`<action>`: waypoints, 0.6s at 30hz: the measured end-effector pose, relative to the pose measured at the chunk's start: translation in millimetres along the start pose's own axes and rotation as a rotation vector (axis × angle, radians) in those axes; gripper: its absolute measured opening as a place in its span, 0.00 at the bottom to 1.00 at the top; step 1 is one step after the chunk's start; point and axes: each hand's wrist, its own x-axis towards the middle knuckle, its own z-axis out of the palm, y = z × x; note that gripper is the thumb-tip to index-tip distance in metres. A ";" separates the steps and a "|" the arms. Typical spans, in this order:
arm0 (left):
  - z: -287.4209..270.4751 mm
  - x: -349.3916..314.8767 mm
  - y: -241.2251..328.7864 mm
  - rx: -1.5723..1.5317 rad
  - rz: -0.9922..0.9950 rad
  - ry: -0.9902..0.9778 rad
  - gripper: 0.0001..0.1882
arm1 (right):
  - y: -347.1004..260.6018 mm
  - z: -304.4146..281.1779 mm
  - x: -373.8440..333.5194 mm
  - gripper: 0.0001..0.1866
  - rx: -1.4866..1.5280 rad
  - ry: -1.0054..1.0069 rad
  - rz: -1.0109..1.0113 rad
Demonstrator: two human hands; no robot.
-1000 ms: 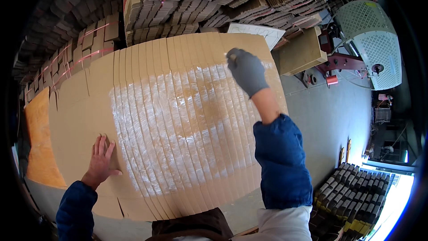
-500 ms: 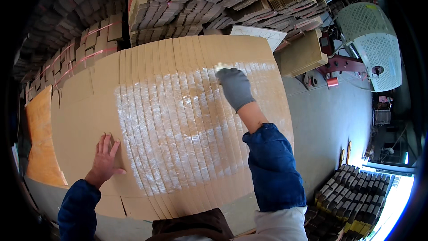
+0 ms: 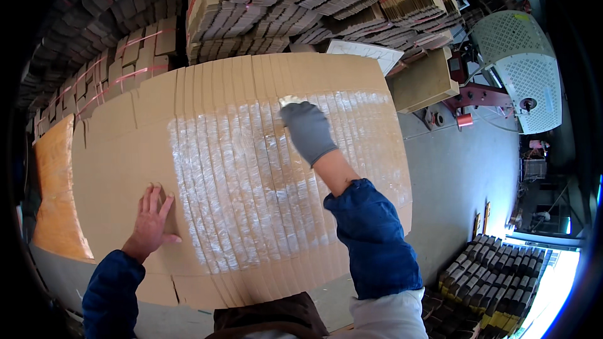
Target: The person applies a white adhesive substance to a large flat cardboard sheet using a brush. They repeatedly dip the brush into a container on the floor to reload the adhesive and spread it across the surface. The person then picks up a stack of green printed boxes and places them on the treated cardboard.
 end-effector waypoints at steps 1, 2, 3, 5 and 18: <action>-0.6 0.1 -1.0 -0.003 0.011 0.009 0.60 | 14.2 7.9 -3.7 0.14 -0.025 -0.027 0.082; -3.6 0.1 -0.7 0.005 0.012 0.019 0.60 | 27.3 4.9 -6.2 0.15 -0.015 -0.024 0.132; -2.3 0.2 -0.5 -0.002 0.019 0.029 0.60 | 36.4 -4.1 -7.4 0.15 -0.017 -0.033 0.180; -0.5 -1.7 -1.8 -0.010 0.014 0.030 0.60 | 35.4 -4.2 -7.6 0.05 0.009 0.116 0.073; 0.5 -7.7 -5.0 -0.027 -0.005 0.048 0.60 | -46.9 -7.9 9.3 0.05 0.060 0.277 -0.034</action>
